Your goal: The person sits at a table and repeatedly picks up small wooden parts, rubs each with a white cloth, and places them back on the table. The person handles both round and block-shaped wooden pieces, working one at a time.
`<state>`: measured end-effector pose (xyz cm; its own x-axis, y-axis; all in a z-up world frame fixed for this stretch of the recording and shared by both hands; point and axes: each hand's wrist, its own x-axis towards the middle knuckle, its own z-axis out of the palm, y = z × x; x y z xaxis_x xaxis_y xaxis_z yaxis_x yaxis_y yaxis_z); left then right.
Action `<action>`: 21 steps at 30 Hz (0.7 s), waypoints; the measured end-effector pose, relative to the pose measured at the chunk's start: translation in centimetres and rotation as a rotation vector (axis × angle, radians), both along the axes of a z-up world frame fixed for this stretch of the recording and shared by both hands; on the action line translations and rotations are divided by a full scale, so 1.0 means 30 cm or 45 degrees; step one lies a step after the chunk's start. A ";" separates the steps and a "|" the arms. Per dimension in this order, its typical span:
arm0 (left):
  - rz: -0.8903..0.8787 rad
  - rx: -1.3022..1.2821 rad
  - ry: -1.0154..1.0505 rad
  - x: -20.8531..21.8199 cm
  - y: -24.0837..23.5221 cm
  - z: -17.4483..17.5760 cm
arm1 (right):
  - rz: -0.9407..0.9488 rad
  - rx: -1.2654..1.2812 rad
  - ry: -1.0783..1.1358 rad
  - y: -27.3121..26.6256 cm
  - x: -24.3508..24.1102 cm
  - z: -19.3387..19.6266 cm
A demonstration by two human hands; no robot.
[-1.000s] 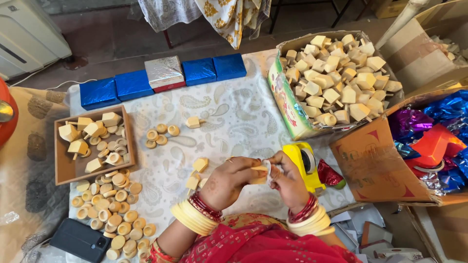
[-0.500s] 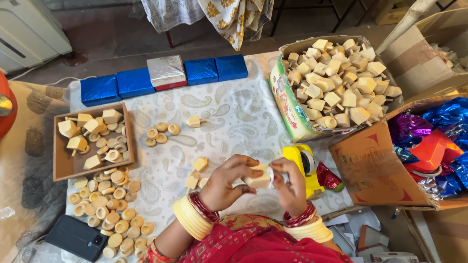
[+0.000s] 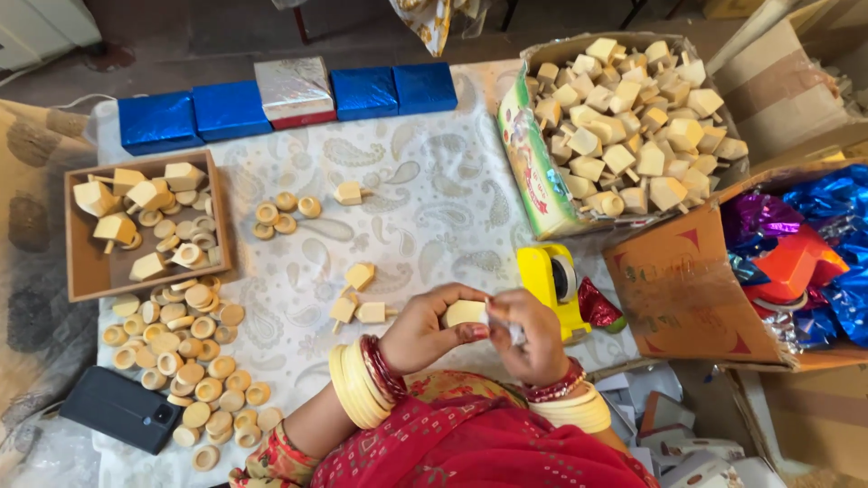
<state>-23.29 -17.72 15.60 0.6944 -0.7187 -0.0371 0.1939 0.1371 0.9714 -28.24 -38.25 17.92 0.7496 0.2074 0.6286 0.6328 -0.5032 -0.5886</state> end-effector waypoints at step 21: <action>0.373 -0.777 1.040 0.016 -0.066 -0.194 | -0.263 0.733 0.242 0.040 -0.028 -0.043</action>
<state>-22.80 -19.70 9.79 0.7709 -0.5817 -0.2596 0.6370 0.7048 0.3122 -29.06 -37.04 16.63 0.8475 -0.2843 0.4483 0.4145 -0.1732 -0.8934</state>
